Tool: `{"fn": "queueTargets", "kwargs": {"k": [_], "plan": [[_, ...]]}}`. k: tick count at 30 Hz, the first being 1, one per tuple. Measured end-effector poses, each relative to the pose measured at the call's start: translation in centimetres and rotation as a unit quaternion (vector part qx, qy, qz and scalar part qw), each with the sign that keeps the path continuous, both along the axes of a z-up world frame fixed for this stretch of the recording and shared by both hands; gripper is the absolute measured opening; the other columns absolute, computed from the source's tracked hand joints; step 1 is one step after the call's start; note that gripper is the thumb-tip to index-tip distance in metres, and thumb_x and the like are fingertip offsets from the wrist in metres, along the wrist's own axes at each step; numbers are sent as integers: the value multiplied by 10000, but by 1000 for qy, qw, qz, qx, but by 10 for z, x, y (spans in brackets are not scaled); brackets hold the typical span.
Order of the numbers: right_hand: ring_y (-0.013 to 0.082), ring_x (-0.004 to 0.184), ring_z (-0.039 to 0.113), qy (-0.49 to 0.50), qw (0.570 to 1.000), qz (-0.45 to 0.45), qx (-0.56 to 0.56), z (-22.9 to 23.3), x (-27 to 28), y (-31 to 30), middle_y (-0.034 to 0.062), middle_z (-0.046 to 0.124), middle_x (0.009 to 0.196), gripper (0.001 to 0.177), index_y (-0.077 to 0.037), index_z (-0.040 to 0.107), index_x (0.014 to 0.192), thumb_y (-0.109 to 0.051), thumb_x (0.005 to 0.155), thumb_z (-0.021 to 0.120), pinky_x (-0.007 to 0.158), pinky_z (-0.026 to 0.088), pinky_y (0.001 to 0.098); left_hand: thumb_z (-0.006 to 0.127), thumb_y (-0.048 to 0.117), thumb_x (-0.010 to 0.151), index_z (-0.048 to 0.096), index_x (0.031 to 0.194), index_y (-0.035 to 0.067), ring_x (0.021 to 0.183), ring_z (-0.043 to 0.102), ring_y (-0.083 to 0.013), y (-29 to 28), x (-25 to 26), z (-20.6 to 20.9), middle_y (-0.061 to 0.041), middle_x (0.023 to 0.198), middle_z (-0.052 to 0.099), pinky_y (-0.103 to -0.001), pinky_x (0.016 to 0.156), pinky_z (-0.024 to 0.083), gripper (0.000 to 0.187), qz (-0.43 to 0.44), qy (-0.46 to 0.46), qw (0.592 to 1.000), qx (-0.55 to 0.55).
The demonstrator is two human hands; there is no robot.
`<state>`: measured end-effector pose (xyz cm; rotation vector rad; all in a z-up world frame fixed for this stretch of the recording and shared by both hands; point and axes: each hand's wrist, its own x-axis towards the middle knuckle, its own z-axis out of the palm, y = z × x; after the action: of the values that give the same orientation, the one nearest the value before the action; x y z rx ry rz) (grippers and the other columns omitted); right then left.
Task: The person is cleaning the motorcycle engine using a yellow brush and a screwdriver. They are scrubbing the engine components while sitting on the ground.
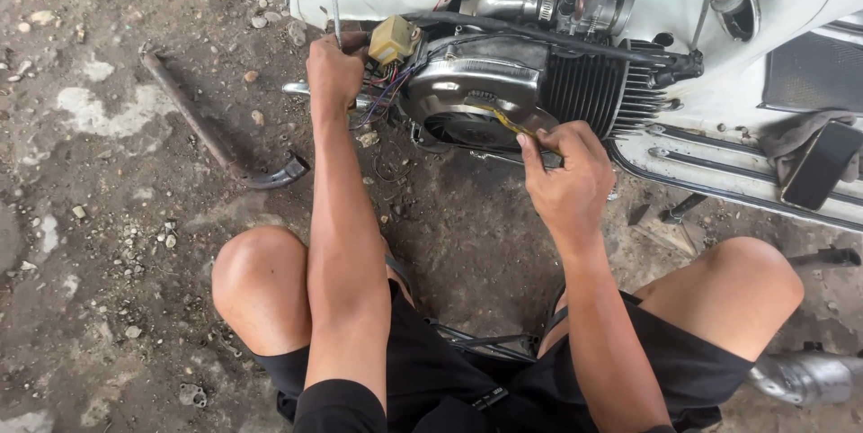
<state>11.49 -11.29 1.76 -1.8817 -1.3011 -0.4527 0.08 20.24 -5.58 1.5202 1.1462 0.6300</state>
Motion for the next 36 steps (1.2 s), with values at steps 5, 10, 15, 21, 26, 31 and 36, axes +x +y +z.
{"fn": "queueTargets", "kwargs": {"k": [5, 10, 15, 21, 26, 31, 36], "plan": [[198, 729, 637, -28, 999, -26, -8, -1, 5, -6, 110, 674, 877, 237, 14, 681, 853, -63, 940, 887, 618, 518, 293, 650, -24, 914, 756, 1152, 76, 886, 757, -126, -8, -2, 7, -70, 1128, 804, -191, 638, 622, 279, 13, -20, 1000, 5], [165, 666, 611, -33, 999, -40, -17, -2, 5, -3, 103, 687, 880, 224, 16, 701, 879, -87, 953, 886, 541, 465, 263, 655, 36, 959, 761, 1102, 78, 799, 704, -91, -21, -14, 24, -75, 1047, 797, -192, 649, 600, 183, 122, -41, 992, 14], [162, 665, 624, -46, 998, -36, -22, -3, 10, -2, 97, 710, 902, 236, -3, 709, 865, -138, 941, 887, 535, 466, 262, 667, 293, 986, 709, 1028, 87, 629, 643, -68, -64, -16, 69, -27, 891, 785, -206, 553, 563, 215, 67, -42, 995, 61], [169, 702, 663, -36, 999, -25, 12, -34, 19, -5, 112, 721, 900, 226, -10, 700, 914, -180, 1005, 819, 583, 520, 246, 663, 323, 992, 701, 1010, 79, 446, 448, -42, -106, -10, 109, 13, 715, 689, -212, 371, 363, 248, -22, -40, 996, 73], [218, 668, 714, -23, 995, -92, 26, -20, 13, 1, -18, 650, 745, 257, -129, 702, 787, -196, 807, 949, 598, 563, 312, 597, 308, 1019, 740, 951, 79, 580, 568, -120, -148, -23, 136, -52, 750, 740, -314, 562, 446, 279, 20, -105, 985, 136], [223, 692, 718, 1, 996, -90, 24, -36, 21, -16, -2, 639, 775, 246, -109, 690, 807, -177, 894, 910, 625, 557, 306, 566, 267, 1021, 706, 964, 38, 446, 489, -99, -171, -34, 156, -105, 784, 747, -268, 465, 425, 275, 18, -163, 985, 48], [234, 686, 729, 3, 995, -95, 42, -24, 8, -1, -11, 641, 754, 236, -126, 700, 806, -209, 840, 919, 599, 578, 325, 521, 304, 1059, 699, 1154, -9, 406, 464, -85, -186, -26, 145, -101, 737, 696, -257, 423, 417, 373, 2, -120, 993, -7]]}}
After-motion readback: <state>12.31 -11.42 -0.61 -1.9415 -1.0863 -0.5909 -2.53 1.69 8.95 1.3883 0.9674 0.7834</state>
